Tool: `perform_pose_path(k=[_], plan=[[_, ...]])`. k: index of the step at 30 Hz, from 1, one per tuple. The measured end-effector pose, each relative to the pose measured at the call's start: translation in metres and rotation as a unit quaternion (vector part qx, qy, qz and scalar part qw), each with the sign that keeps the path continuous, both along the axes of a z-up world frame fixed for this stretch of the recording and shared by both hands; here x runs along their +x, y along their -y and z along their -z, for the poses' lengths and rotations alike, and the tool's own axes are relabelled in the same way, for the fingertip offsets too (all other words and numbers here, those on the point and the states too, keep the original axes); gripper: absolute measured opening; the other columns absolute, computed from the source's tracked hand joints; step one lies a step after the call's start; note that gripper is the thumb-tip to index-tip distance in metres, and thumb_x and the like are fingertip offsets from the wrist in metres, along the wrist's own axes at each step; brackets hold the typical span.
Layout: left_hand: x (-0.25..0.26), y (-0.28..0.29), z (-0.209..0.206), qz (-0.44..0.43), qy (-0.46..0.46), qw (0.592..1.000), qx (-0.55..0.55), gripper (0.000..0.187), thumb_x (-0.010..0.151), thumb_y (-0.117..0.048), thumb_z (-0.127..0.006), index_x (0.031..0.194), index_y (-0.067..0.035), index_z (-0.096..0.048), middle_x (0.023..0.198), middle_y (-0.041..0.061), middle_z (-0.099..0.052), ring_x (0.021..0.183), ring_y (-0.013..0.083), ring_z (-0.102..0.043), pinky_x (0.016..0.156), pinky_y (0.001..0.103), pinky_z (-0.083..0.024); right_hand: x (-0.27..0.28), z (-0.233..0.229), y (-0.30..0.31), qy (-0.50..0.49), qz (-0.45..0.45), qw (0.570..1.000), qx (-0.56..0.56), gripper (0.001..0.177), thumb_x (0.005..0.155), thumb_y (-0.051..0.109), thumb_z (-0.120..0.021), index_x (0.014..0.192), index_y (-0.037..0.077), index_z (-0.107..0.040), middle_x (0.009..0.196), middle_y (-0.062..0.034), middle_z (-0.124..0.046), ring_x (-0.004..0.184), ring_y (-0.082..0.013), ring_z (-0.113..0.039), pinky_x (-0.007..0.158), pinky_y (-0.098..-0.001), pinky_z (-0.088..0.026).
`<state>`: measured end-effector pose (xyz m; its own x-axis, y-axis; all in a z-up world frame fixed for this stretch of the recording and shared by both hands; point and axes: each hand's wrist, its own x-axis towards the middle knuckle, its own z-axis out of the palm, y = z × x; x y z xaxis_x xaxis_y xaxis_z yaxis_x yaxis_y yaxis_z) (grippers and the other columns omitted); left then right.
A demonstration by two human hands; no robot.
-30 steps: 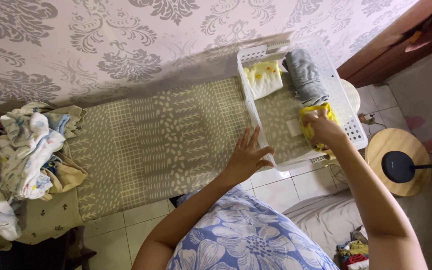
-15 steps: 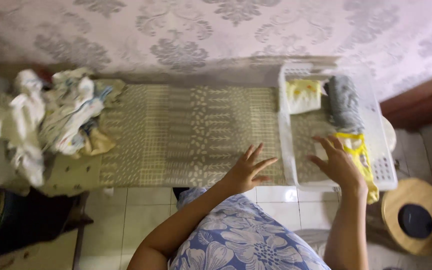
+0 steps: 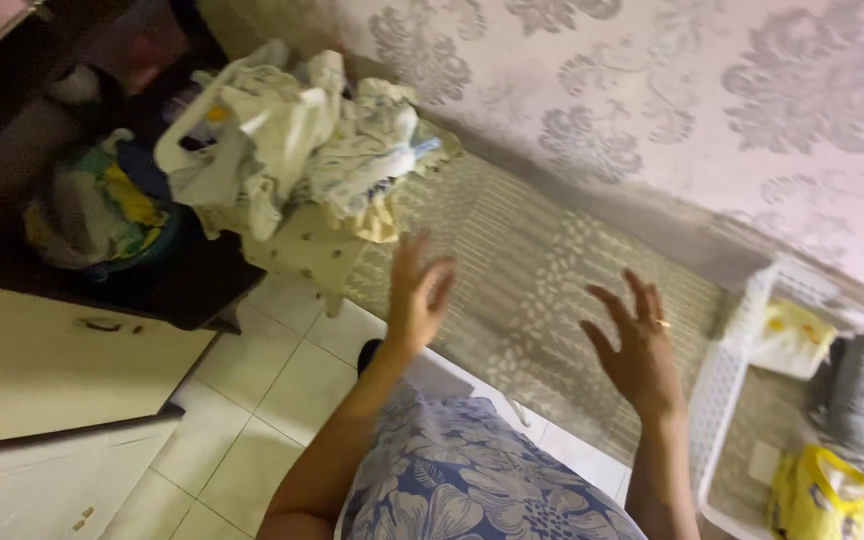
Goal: Folding baby clothes and organizing them into a plastic basket
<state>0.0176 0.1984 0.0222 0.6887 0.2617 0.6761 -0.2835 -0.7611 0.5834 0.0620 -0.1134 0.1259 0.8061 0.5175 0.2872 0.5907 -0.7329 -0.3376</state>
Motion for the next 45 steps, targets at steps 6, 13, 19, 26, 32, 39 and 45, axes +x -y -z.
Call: perform_pose_path(k=[6,13,19,26,32,39,45], plan=[[0.024,-0.132,-0.053,-0.154,-0.12,0.974,0.116,0.075,0.073,-0.004,-0.079,0.142,-0.021,-0.057,0.15,0.022,-0.043,0.14,0.0504,-0.037,0.11,0.065,-0.032,0.005,0.009,-0.13,-0.055,-0.111,0.992,-0.001,0.047,0.086,0.026,-0.073,0.133,0.024,-0.063,0.144,-0.0259,-0.048,0.137,-0.0474,-0.045,0.118,-0.0569,-0.032],[0.067,-0.22,-0.048,0.014,-0.237,0.971,0.038,0.034,0.067,-0.024,-0.087,0.099,-0.022,-0.074,0.088,0.001,-0.073,0.087,0.0255,-0.072,0.079,0.038,-0.056,0.013,0.012,-0.239,-0.135,-0.086,0.987,-0.011,0.045,0.092,0.037,-0.069,0.135,0.032,-0.06,0.155,-0.0128,-0.039,0.137,-0.0508,-0.043,0.105,-0.0624,-0.043],[0.091,-0.195,-0.122,0.123,-0.01,0.969,-0.212,0.03,0.084,-0.022,-0.086,0.102,-0.008,-0.066,0.083,0.015,-0.071,0.073,0.0276,-0.071,0.063,0.035,-0.057,0.031,-0.017,-0.301,-0.105,-0.058,0.968,0.22,0.077,0.084,0.022,-0.081,0.151,0.021,-0.044,0.157,-0.0195,-0.037,0.131,-0.0482,-0.05,0.102,-0.059,-0.049],[0.116,-0.108,-0.193,0.495,-0.069,0.774,-0.389,0.074,0.068,-0.025,-0.096,0.133,-0.009,-0.062,0.121,0.008,-0.067,0.11,0.0157,-0.065,0.101,0.033,-0.05,0.044,-0.071,-0.254,0.168,0.105,0.955,0.222,0.044,0.092,0.012,-0.076,0.132,0.004,-0.06,0.13,-0.0194,-0.057,0.119,-0.0381,-0.06,0.096,-0.0469,-0.052],[0.11,-0.045,-0.196,0.55,-0.112,0.806,-0.189,0.1,0.084,-0.026,-0.089,0.164,-0.029,-0.029,0.145,0.008,-0.037,0.126,0.0263,-0.048,0.102,0.045,-0.052,0.041,-0.105,-0.188,0.061,0.091,0.913,0.392,0.042,0.103,0.035,-0.054,0.128,0.002,-0.063,0.128,-0.017,-0.059,0.12,-0.0312,-0.062,0.105,-0.0448,-0.046],[0.124,0.017,-0.185,0.518,-0.08,0.812,-0.258,0.079,0.086,0.006,-0.054,0.158,-0.023,-0.038,0.113,0.013,-0.068,0.103,0.0258,-0.068,0.092,0.04,-0.054,0.045,-0.116,-0.095,0.08,0.122,0.927,0.347,0.03,0.1,0.003,-0.067,0.13,0.007,-0.066,0.118,-0.0154,-0.067,0.109,-0.0302,-0.065,0.099,-0.0406,-0.049],[0.142,0.008,-0.217,0.571,-0.222,0.743,-0.27,0.027,0.078,-0.004,-0.084,0.104,-0.007,-0.078,0.097,0.009,-0.077,0.088,0.0115,-0.066,0.085,0.031,-0.055,0.059,-0.098,0.029,-0.067,-0.014,0.931,0.36,0.035,0.078,0.001,-0.085,0.107,0.005,-0.065,0.104,-0.0101,-0.068,0.1,-0.0161,-0.063,0.096,-0.0367,-0.051]])
